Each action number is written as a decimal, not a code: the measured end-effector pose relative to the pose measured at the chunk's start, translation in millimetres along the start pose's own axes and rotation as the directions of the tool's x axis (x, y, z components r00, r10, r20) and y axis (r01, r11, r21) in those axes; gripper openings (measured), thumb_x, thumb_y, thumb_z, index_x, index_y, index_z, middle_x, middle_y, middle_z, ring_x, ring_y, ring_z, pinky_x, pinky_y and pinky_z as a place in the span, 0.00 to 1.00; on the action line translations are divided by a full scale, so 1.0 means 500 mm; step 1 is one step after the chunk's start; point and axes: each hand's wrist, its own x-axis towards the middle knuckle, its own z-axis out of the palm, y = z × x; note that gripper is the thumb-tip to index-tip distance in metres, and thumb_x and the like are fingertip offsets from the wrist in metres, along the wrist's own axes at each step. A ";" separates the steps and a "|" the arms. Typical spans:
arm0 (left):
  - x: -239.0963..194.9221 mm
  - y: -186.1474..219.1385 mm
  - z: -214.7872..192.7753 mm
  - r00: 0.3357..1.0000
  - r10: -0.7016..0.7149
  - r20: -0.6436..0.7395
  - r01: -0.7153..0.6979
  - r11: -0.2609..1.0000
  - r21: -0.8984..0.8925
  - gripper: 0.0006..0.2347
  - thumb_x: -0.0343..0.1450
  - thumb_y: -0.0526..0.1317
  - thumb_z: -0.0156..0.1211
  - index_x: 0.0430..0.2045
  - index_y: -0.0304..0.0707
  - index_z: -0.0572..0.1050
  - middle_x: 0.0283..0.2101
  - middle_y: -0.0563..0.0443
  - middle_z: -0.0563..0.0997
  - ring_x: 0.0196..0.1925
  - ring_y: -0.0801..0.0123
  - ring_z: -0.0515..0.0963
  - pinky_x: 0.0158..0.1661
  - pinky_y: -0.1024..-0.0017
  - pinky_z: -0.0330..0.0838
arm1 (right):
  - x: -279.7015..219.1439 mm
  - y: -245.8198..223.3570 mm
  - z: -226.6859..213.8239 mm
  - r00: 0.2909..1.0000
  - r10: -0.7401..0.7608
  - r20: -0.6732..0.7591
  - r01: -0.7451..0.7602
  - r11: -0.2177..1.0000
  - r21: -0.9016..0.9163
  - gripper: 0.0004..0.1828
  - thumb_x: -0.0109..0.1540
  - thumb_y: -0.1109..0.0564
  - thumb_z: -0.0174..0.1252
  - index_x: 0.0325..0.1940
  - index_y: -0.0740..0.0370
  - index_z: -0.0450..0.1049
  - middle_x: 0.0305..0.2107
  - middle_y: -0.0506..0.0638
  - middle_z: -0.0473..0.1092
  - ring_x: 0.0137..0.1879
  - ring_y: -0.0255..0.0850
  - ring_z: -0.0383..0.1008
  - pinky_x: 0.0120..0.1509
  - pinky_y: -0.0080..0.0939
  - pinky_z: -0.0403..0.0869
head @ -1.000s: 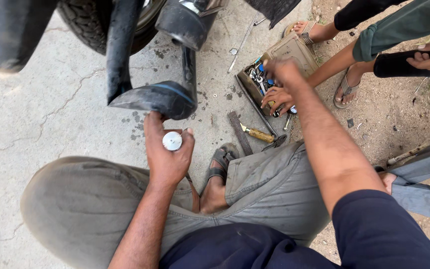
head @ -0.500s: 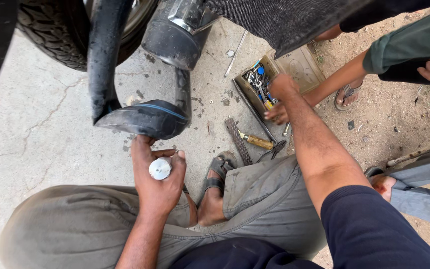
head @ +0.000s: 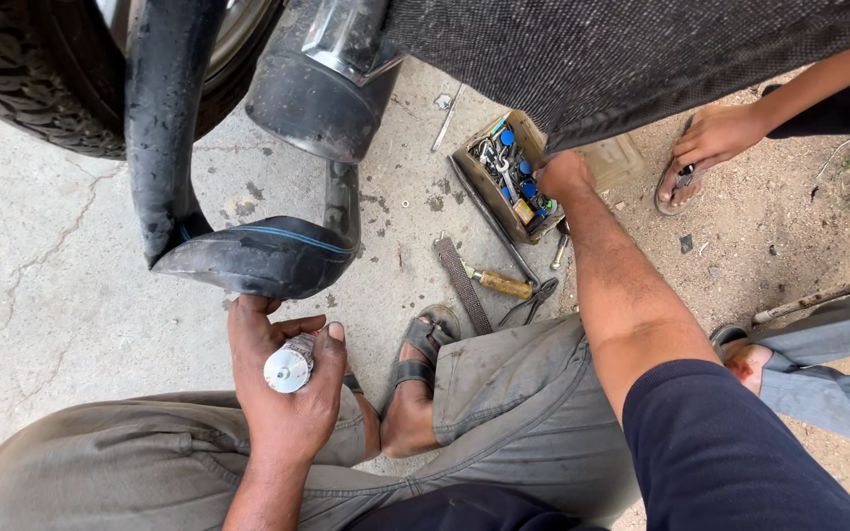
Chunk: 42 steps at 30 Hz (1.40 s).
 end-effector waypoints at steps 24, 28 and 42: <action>0.004 0.002 0.004 0.999 -0.049 0.012 0.050 0.999 -0.006 0.27 0.68 0.28 0.59 0.64 0.28 0.60 0.57 0.38 0.66 0.51 0.62 0.78 0.48 0.66 0.81 | -0.064 -0.064 0.035 0.926 -0.362 -0.106 0.339 0.922 -0.185 0.13 0.63 0.52 0.59 0.52 0.46 0.79 0.49 0.58 0.76 0.58 0.55 0.74 0.63 0.52 0.71; 0.003 -0.001 0.005 0.999 -0.044 0.008 0.044 0.999 -0.008 0.27 0.68 0.28 0.60 0.64 0.27 0.60 0.58 0.38 0.67 0.55 0.61 0.76 0.50 0.65 0.80 | -0.096 -0.076 0.017 0.939 -0.342 -0.030 0.333 0.928 -0.167 0.14 0.65 0.51 0.58 0.55 0.43 0.77 0.49 0.56 0.76 0.57 0.55 0.75 0.62 0.53 0.71; 0.007 0.004 0.000 0.999 -0.039 0.016 0.038 0.999 0.026 0.30 0.67 0.29 0.61 0.66 0.28 0.57 0.57 0.36 0.67 0.47 0.62 0.79 0.45 0.67 0.80 | -0.039 -0.057 -0.031 0.949 -0.305 0.082 0.302 0.952 0.041 0.17 0.61 0.46 0.70 0.48 0.55 0.79 0.40 0.53 0.78 0.46 0.44 0.78 0.55 0.47 0.76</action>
